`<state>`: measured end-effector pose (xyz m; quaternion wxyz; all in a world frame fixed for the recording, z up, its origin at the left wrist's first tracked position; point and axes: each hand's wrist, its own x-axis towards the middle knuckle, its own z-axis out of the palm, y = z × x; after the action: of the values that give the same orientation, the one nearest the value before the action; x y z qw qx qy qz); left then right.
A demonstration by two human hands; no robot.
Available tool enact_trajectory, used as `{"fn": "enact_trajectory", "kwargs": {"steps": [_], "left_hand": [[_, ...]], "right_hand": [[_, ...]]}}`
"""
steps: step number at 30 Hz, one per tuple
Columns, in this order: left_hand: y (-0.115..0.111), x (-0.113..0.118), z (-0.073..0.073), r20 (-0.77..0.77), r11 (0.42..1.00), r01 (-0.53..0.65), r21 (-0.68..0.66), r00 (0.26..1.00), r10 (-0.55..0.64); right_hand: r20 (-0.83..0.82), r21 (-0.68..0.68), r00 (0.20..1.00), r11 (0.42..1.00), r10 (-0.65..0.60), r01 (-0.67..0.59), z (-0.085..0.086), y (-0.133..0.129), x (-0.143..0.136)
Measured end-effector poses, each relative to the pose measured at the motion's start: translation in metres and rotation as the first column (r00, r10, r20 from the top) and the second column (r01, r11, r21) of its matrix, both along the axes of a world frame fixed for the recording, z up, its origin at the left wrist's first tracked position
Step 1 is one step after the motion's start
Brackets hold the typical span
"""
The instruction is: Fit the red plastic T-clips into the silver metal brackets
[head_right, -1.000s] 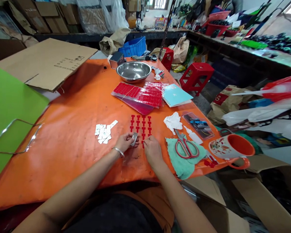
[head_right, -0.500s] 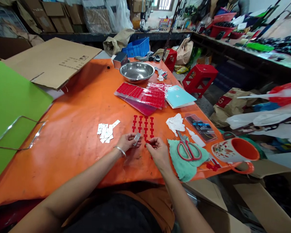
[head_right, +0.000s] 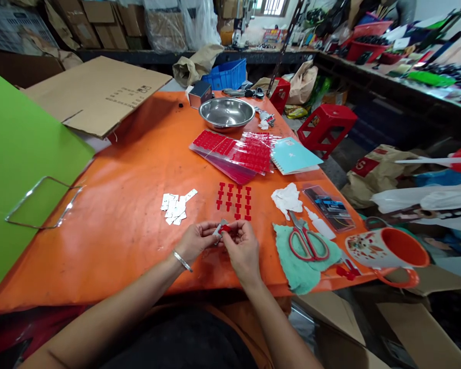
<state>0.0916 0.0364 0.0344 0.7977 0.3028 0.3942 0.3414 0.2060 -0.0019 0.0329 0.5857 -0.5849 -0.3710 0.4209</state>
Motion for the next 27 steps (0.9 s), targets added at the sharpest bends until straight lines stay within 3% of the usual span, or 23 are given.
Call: {"fn": "enact_trajectory", "kwargs": {"steps": [6,21,27], "left_hand": [[-0.0004,0.0024,0.0005,0.004,1.0,0.007,0.005,1.0,-0.007],[-0.0019,0.0041,-0.0046,-0.005,0.999,0.014,0.052,1.0,-0.013],[-0.0039,0.005,-0.0048,-0.014,0.998,-0.013,0.063,1.0,0.014]], "right_hand": [[0.091,0.004,0.996,1.0,-0.004,0.004,-0.0011,-0.003,0.0017],[0.139,-0.014,0.99,0.999,-0.031,0.034,-0.0061,-0.0058,0.0005],[0.258,0.009,0.966,1.0,-0.031,0.03,-0.007,-0.0095,-0.0007]]}}
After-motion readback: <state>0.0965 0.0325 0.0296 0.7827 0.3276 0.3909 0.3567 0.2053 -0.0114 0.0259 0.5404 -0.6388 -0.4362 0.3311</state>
